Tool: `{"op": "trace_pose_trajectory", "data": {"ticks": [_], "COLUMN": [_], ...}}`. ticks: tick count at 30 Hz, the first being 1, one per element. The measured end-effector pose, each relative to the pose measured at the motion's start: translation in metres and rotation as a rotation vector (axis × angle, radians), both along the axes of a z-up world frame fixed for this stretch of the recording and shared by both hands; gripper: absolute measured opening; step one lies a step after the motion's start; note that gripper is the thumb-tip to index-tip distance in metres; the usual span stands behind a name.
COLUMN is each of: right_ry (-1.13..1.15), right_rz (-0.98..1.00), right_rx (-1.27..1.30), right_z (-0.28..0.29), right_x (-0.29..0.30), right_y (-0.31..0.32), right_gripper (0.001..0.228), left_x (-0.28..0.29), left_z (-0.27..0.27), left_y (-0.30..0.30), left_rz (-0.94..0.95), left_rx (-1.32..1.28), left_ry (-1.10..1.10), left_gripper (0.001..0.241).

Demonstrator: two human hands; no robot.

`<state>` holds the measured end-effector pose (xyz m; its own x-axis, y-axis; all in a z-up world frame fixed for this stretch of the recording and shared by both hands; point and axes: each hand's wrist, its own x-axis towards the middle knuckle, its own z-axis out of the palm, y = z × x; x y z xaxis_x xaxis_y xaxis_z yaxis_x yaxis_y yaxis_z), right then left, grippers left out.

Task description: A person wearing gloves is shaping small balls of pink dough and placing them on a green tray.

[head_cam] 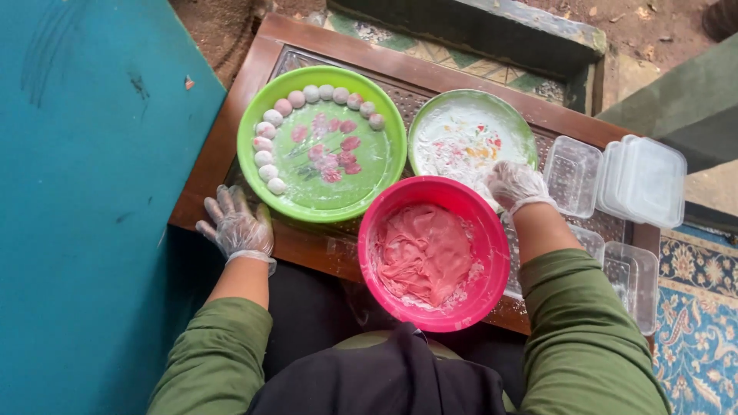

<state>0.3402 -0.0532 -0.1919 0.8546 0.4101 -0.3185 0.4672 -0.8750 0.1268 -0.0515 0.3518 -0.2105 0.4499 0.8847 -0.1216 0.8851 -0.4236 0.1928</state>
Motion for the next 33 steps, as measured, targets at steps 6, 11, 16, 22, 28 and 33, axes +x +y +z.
{"op": "trace_pose_trajectory", "data": {"ticks": [6, 11, 16, 22, 28, 33], "right_ry": [0.266, 0.386, 0.304, 0.217, 0.158, 0.277], "right_rz": [-0.069, 0.331, 0.511, 0.613, 0.585, 0.585], "right_rx": [0.540, 0.505, 0.295, 0.112, -0.029, -0.127], "right_z": [0.079, 0.106, 0.055, 0.034, -0.092, -0.051], "right_x": [-0.081, -0.174, -0.221, -0.223, -0.153, -0.191], "right_y": [0.146, 0.266, 0.330, 0.349, 0.343, 0.349], "right_gripper": [0.050, 0.032, 0.039, 0.042, 0.039, 0.039], "left_x": [-0.004, -0.007, -0.007, -0.008, -0.011, -0.009], "left_z": [-0.004, -0.007, -0.013, -0.014, -0.017, -0.021], "left_y": [0.002, 0.002, 0.003, 0.008, 0.007, 0.008], "left_rz": [-0.026, -0.050, -0.052, -0.077, -0.109, -0.095], "left_rx": [0.003, 0.052, 0.054, 0.029, 0.053, 0.065], "left_ry": [-0.020, -0.074, -0.081, -0.074, -0.105, -0.108], "left_gripper": [0.069, 0.070, 0.070, 0.071, 0.070, 0.070]}}
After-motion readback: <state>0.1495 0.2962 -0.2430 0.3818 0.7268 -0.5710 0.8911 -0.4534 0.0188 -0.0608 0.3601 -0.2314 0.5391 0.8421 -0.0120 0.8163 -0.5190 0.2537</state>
